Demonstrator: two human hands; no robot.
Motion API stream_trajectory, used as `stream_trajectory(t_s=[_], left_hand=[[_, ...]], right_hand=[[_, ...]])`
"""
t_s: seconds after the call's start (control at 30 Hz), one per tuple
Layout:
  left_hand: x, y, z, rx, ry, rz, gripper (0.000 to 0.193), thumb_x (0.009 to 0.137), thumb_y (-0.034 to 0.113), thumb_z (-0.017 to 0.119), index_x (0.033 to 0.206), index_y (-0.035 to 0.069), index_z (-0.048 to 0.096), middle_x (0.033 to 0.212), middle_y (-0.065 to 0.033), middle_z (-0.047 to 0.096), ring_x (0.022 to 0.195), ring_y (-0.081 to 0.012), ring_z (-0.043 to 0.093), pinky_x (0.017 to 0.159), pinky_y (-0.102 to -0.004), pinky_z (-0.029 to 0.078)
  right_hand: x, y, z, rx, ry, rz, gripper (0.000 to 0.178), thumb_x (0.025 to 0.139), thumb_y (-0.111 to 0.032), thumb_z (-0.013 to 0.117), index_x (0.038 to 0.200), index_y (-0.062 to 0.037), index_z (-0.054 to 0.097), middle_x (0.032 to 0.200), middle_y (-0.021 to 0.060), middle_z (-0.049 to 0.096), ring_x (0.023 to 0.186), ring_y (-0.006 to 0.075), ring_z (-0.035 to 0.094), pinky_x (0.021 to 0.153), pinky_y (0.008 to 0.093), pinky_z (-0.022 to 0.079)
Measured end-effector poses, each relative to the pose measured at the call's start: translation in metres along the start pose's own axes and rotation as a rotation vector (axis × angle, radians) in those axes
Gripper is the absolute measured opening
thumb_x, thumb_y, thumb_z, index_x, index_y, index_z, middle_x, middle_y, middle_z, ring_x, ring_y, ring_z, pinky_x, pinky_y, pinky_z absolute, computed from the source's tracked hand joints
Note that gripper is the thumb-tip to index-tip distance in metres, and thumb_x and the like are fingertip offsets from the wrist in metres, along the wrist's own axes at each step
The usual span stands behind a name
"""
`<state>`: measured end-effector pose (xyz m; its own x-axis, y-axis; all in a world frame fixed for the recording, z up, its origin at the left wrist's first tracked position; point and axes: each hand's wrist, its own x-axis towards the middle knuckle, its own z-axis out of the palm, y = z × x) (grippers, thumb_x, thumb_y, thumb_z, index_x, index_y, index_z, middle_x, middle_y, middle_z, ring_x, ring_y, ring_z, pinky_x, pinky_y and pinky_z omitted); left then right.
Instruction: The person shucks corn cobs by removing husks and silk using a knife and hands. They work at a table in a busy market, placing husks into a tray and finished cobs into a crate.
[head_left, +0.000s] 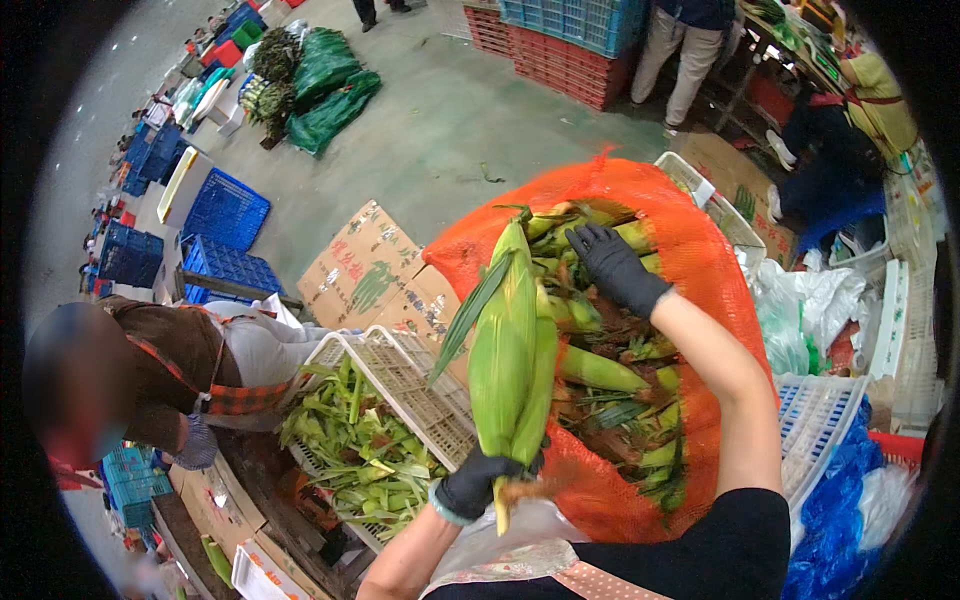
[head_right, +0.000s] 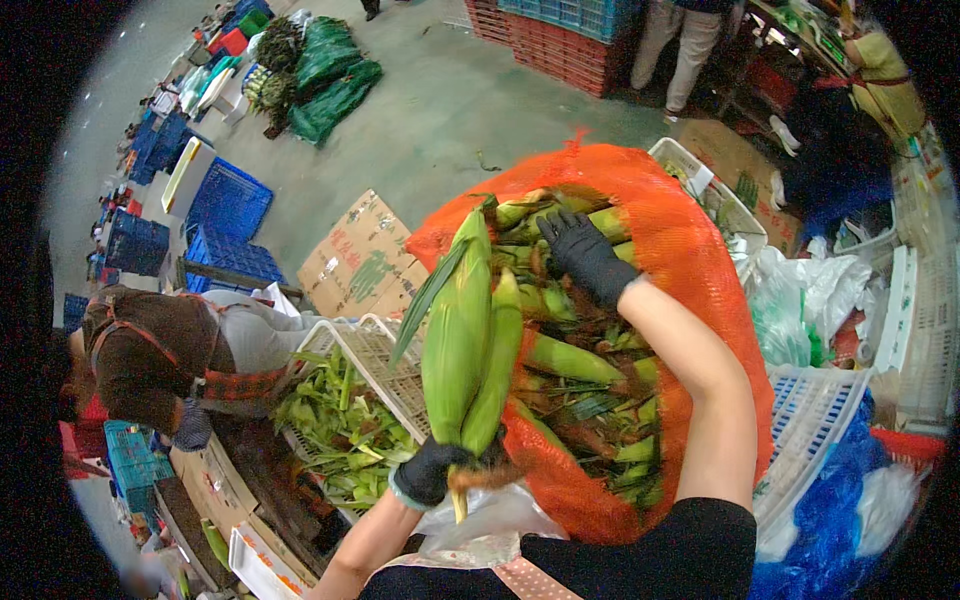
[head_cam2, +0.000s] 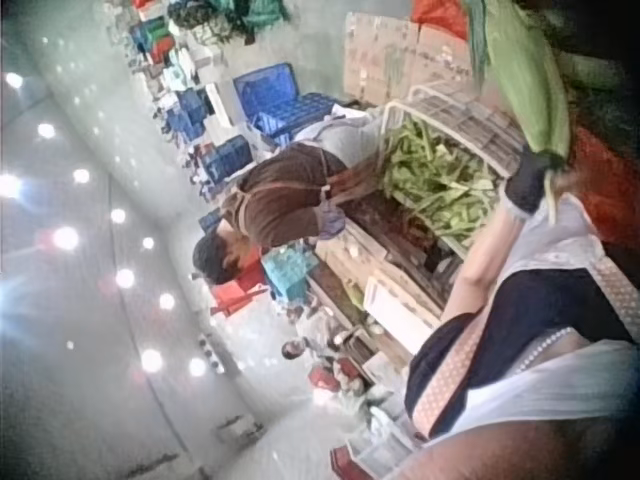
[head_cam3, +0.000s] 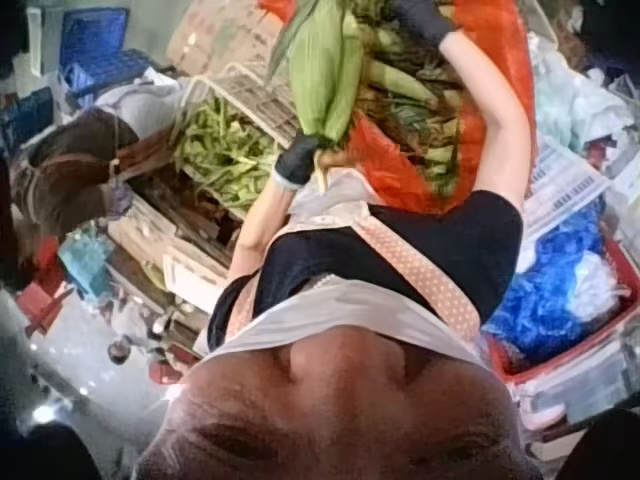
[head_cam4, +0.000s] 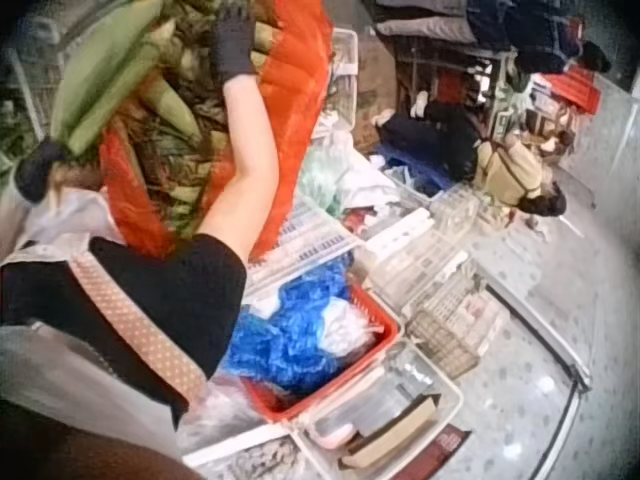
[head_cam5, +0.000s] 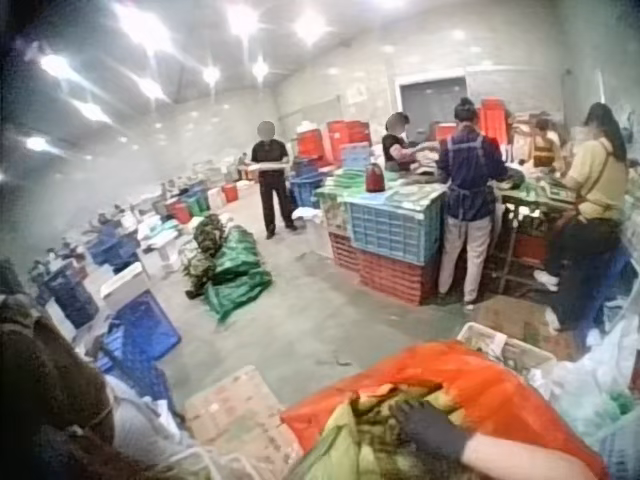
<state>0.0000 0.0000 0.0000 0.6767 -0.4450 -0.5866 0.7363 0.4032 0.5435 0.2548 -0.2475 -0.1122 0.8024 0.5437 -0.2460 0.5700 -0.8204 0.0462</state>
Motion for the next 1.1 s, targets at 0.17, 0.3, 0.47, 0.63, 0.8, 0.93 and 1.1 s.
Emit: stream_trajectory(t_s=[0.17, 0.3, 0.47, 0.63, 0.8, 0.93, 1.1], left_hand=[[-0.064, -0.002, -0.005, 0.252, 0.112, 0.046, 0.061, 0.066, 0.011, 0.073, 0.12, 0.003, 0.046, 0.109, -0.0086, 0.055, 0.097, -0.0172, 0.054, 0.085, -0.0307, 0.044], [-0.102, -0.025, -0.041, 0.156, 0.199, 0.021, 0.06, 0.066, 0.012, 0.074, 0.118, 0.001, 0.047, 0.104, -0.0107, 0.057, 0.091, -0.0189, 0.055, 0.081, -0.0321, 0.045], [-0.146, -0.048, -0.047, -0.082, 0.31, 0.18, 0.058, 0.064, 0.013, 0.071, 0.114, -0.001, 0.047, 0.1, -0.0106, 0.057, 0.085, -0.018, 0.056, 0.075, -0.0302, 0.047], [-0.194, -0.062, -0.057, -0.055, 0.548, 0.234, 0.055, 0.063, 0.011, 0.07, 0.112, -0.002, 0.049, 0.099, -0.0108, 0.057, 0.084, -0.019, 0.057, 0.072, -0.0292, 0.047], [-0.243, -0.112, -0.067, -0.321, 0.774, 0.448, 0.059, 0.059, 0.014, 0.07, 0.112, -0.003, 0.05, 0.098, -0.011, 0.058, 0.08, -0.0206, 0.057, 0.071, -0.0311, 0.048], [-0.277, -0.139, -0.087, -0.366, 0.715, 0.587, 0.054, 0.065, 0.012, 0.067, 0.113, -0.003, 0.049, 0.102, -0.01, 0.057, 0.087, -0.0181, 0.056, 0.075, -0.0294, 0.047], [-0.322, -0.155, -0.114, -0.326, 0.625, 0.744, 0.064, 0.062, 0.013, 0.073, 0.12, 0.003, 0.045, 0.106, -0.0088, 0.057, 0.092, -0.0172, 0.054, 0.08, -0.0285, 0.045]], right_hand=[[0.036, -0.005, 0.012, -0.152, 0.103, 0.031, 0.07, 0.077, -0.014, 0.054, 0.138, -0.0136, 0.019, 0.139, 0.0156, 0.027, 0.126, 0.0339, 0.027, 0.102, 0.0524, 0.019], [0.044, 0.001, -0.012, -0.303, 0.073, -0.012, 0.064, 0.066, -0.015, 0.063, 0.124, -0.0047, 0.04, 0.127, 0.017, 0.039, 0.115, 0.0327, 0.039, 0.093, 0.0481, 0.03], [0.082, -0.028, -0.038, -0.369, -0.068, -0.169, 0.047, 0.068, -0.018, 0.064, 0.109, 0.0002, 0.052, 0.114, 0.0199, 0.048, 0.104, 0.0324, 0.046, 0.086, 0.0447, 0.036], [0.024, -0.025, -0.032, -0.139, -0.076, -0.41, 0.036, 0.067, -0.013, 0.064, 0.099, -0.0007, 0.055, 0.1, 0.0175, 0.054, 0.094, 0.0331, 0.051, 0.086, 0.0451, 0.036], [-0.017, -0.041, -0.045, -0.025, 0.104, -0.458, 0.048, 0.057, -0.007, 0.067, 0.103, -0.0023, 0.054, 0.107, 0.0185, 0.051, 0.109, 0.0367, 0.042, 0.095, 0.0468, 0.03], [-0.07, -0.035, -0.083, 0.418, 0.343, -0.33, 0.05, 0.075, -0.012, 0.058, 0.122, -0.0054, 0.041, 0.126, 0.0152, 0.041, 0.117, 0.0304, 0.038, 0.098, 0.0406, 0.032], [-0.139, -0.155, -0.113, 0.8, 0.389, -0.141, 0.05, 0.081, -0.013, 0.056, 0.127, -0.0059, 0.037, 0.129, 0.013, 0.039, 0.117, 0.0266, 0.039, 0.096, 0.0379, 0.036]])
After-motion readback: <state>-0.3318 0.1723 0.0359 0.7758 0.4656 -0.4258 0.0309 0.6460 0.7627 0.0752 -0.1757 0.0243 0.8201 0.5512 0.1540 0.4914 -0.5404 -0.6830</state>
